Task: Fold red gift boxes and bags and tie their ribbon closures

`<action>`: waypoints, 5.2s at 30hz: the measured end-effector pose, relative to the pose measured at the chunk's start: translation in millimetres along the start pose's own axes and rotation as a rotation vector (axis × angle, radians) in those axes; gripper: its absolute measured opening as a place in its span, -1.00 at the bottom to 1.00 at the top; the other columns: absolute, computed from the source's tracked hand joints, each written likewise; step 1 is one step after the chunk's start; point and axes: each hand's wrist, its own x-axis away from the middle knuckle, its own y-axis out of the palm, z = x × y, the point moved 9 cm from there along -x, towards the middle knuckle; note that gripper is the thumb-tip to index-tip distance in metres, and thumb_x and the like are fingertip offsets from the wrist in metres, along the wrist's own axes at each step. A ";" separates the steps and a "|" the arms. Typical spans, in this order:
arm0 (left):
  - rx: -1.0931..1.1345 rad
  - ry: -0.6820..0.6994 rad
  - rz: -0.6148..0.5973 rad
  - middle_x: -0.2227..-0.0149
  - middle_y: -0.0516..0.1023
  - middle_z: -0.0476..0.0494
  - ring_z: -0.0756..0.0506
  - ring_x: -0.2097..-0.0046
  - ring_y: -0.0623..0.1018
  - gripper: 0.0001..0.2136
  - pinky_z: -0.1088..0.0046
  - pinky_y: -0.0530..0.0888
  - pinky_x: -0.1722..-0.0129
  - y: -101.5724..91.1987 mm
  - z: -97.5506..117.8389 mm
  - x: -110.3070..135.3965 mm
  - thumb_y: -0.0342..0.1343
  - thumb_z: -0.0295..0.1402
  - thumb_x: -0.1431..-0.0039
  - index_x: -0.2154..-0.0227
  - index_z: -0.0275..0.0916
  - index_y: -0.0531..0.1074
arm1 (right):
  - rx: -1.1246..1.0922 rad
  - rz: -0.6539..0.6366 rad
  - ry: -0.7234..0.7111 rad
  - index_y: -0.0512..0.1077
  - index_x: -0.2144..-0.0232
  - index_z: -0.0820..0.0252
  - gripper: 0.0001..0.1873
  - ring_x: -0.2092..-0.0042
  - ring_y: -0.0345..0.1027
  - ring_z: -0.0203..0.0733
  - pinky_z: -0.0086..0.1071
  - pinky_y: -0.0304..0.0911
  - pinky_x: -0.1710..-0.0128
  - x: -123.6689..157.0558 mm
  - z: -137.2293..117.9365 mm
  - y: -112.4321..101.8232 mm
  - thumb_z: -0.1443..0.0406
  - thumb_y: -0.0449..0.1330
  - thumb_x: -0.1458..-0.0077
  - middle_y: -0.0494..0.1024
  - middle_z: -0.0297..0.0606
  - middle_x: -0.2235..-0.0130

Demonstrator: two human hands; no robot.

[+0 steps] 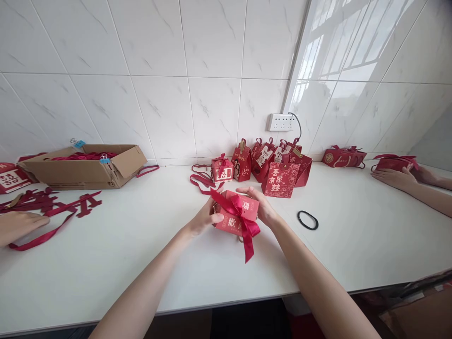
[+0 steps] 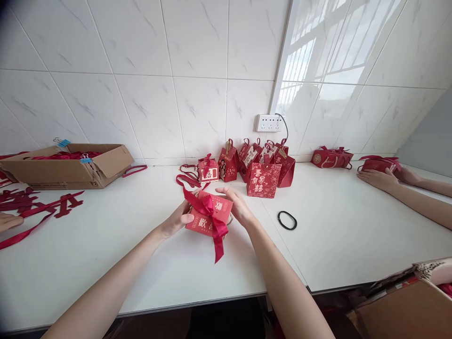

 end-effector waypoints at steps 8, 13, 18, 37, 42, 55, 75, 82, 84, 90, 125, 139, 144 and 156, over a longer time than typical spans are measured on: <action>-0.216 0.071 0.441 -0.08 0.33 -0.27 -0.20 -0.04 0.42 -0.18 0.29 0.43 0.08 -48.7 -20.1 -0.8 0.19 -0.21 0.15 -0.19 -0.17 -0.07 | 0.098 0.226 -0.024 0.24 0.43 0.14 -0.55 0.27 0.38 -0.17 -0.41 0.29 0.42 -3.6 1.5 -13.4 -0.12 0.11 0.04 0.43 -0.25 0.33; -0.278 0.090 0.342 0.02 0.40 -0.20 -0.14 0.05 0.46 -0.40 0.34 0.44 0.15 -42.1 -16.9 -4.3 0.16 -0.24 0.05 -0.08 -0.17 0.11 | 0.175 0.076 -0.073 0.20 0.51 0.15 -0.51 0.57 0.27 -0.29 -0.45 0.13 0.59 3.4 -9.0 5.0 -0.14 0.11 0.05 0.35 -0.39 0.61; -0.258 0.045 0.384 0.01 0.40 -0.18 -0.12 0.09 0.47 -0.49 0.37 0.44 0.15 -49.1 -20.5 -4.2 0.11 -0.17 0.00 -0.02 -0.19 0.19 | 0.160 -0.058 -0.133 0.16 0.50 0.14 -0.59 0.59 0.28 -0.30 -0.43 0.14 0.57 5.4 -13.5 17.0 -0.03 0.16 0.00 0.40 -0.39 0.60; -0.421 0.158 0.714 -0.06 0.38 -0.21 -0.18 -0.15 0.33 -0.76 0.28 0.32 -0.06 -71.6 8.9 17.4 0.06 -0.14 -0.08 0.49 -0.21 0.27 | 0.131 0.043 -0.109 0.26 0.59 0.19 -0.53 0.37 0.30 -0.27 -0.38 0.21 0.37 -0.8 -7.0 8.0 -0.04 0.32 0.25 0.45 -0.29 0.33; -0.483 0.146 0.656 -0.09 0.35 -0.19 -0.18 -0.18 0.29 -0.76 0.23 0.20 -0.16 -70.4 8.8 12.8 0.07 -0.17 -0.06 0.56 -0.21 0.27 | 0.041 0.050 -0.086 0.29 0.58 0.19 -0.52 0.39 0.32 -0.27 -0.31 0.26 0.27 -1.8 -5.7 4.7 -0.06 0.31 0.23 0.46 -0.32 0.40; -0.507 -0.111 0.691 0.43 0.48 -0.09 -0.10 0.34 0.47 -0.68 0.41 0.37 0.33 -79.8 0.7 15.4 0.12 -0.05 0.06 0.49 -0.25 0.33 | 0.103 0.116 -0.123 0.29 0.61 0.19 -0.50 0.30 0.37 -0.17 -0.24 0.29 0.24 -4.5 -6.8 -0.4 -0.10 0.29 0.27 0.51 -0.22 0.29; -0.680 0.108 0.575 0.07 0.40 -0.16 -0.18 -0.02 0.42 -0.79 0.25 0.38 0.02 -44.2 12.8 13.0 0.12 -0.24 0.02 0.62 -0.20 0.26 | -0.031 0.236 -0.249 0.31 0.62 0.19 -0.58 0.07 0.38 0.00 -0.19 0.31 0.14 1.2 -21.7 -12.9 -0.01 0.29 0.17 0.47 -0.11 0.02; -0.687 0.149 0.439 -0.01 0.29 -0.23 -0.20 -0.07 0.38 -0.82 0.22 0.44 0.06 -27.3 5.2 8.2 0.16 -0.26 0.04 0.59 -0.21 0.32 | -0.079 0.278 -0.253 0.28 0.58 0.17 -0.58 0.04 0.36 -0.04 -0.28 0.35 0.20 4.3 -22.3 -14.1 -0.03 0.27 0.15 0.34 -0.21 -0.12; -0.679 0.160 0.434 -0.01 0.29 -0.23 -0.19 -0.07 0.38 -0.83 0.21 0.44 0.03 -27.0 4.4 7.8 0.17 -0.27 0.05 0.59 -0.21 0.32 | -0.118 0.267 -0.218 0.28 0.56 0.16 -0.56 0.12 0.39 -0.07 -0.30 0.37 0.31 3.3 -19.0 -14.1 -0.05 0.28 0.17 0.31 -0.22 -0.13; -0.540 0.129 0.463 -0.05 0.32 -0.25 -0.23 -0.13 0.34 -0.75 0.20 0.47 0.06 -31.0 7.6 8.3 0.20 -0.18 0.07 0.63 -0.21 0.31 | -0.309 0.253 -0.170 0.27 0.62 0.16 -0.54 0.35 0.33 -0.23 -0.36 0.32 0.41 -0.5 -10.6 -16.9 -0.01 0.37 0.29 0.49 -0.27 0.29; -0.408 0.046 0.757 0.23 0.49 -0.11 -0.10 0.16 0.50 -0.72 0.38 0.44 0.17 -54.3 21.2 22.5 0.15 -0.08 0.01 0.34 -0.17 0.37 | -0.052 0.032 -0.275 0.37 0.55 0.15 -0.65 -0.07 0.29 0.02 -0.18 0.29 0.09 9.0 -26.0 13.9 0.01 0.27 0.09 0.30 -0.22 -0.16; -0.407 0.130 0.780 0.28 0.44 -0.09 -0.07 0.17 0.46 -0.79 0.41 0.37 0.10 -53.7 9.4 21.7 0.06 -0.16 -0.09 0.46 -0.21 0.32 | -0.187 0.211 -0.135 0.33 0.61 0.20 -0.58 0.30 0.39 -0.24 -0.30 0.35 0.26 0.6 -7.7 -2.9 0.01 0.37 0.27 0.50 -0.23 0.08; -0.440 0.157 0.822 0.27 0.42 -0.08 -0.06 0.15 0.45 -0.80 0.42 0.34 0.05 -52.8 12.9 25.9 0.03 -0.19 -0.12 0.48 -0.21 0.30 | -0.198 0.172 -0.137 0.33 0.64 0.22 -0.57 0.30 0.37 -0.26 -0.30 0.35 0.24 -0.1 -7.6 -0.3 0.02 0.36 0.25 0.51 -0.23 0.10; -0.430 0.077 0.763 0.29 0.43 -0.09 -0.05 0.19 0.46 -0.80 0.49 0.37 0.23 -53.8 9.5 21.3 0.08 -0.19 -0.08 0.46 -0.23 0.35 | -0.206 0.180 -0.109 0.34 0.63 0.24 -0.57 0.36 0.36 -0.29 -0.37 0.34 0.31 0.0 -7.3 -3.3 0.03 0.38 0.27 0.49 -0.31 0.39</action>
